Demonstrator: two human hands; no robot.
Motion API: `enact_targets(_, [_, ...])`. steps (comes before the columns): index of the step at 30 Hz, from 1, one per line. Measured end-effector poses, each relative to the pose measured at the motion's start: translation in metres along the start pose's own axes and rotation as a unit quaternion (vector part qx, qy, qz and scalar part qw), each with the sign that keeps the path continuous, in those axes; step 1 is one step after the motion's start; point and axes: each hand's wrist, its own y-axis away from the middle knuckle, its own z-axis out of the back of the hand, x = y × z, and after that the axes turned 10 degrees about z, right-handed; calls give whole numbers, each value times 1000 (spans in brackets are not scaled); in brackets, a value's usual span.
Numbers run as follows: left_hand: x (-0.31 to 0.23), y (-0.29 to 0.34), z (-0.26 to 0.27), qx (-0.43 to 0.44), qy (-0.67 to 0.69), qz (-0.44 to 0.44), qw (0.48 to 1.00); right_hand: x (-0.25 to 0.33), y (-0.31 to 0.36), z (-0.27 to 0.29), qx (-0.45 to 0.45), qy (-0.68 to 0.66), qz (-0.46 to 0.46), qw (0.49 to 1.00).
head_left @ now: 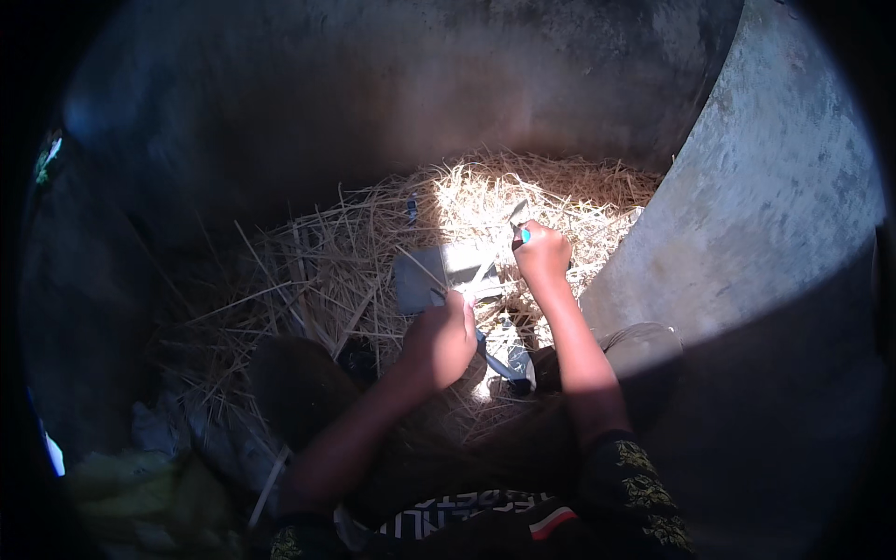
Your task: The person sits inside a concrete structure and uses a utility knife to cut and trim thin wooden sticks. They hold the sticks with one hand and slice them into smaller pieces with the other, occasionally adjusting the grip to continue cutting.
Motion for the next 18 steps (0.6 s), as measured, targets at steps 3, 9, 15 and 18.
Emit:
enact_targets(3, [-3, 9, -7, 2, -11, -3, 1000, -7, -2, 12, 1, 15, 61, 998])
enact_targets(9, [21, 15, -6, -52, 23, -46, 997, -12, 1, -9, 68, 58, -73, 993])
enact_targets(15, [21, 29, -4, -47, 17, -7, 999, -49, -23, 13, -5, -49, -314, 948])
enact_targets(18, [19, 21, 5, -28, 13, 5, 1000, 2, -8, 35, 82, -111, -197, 971])
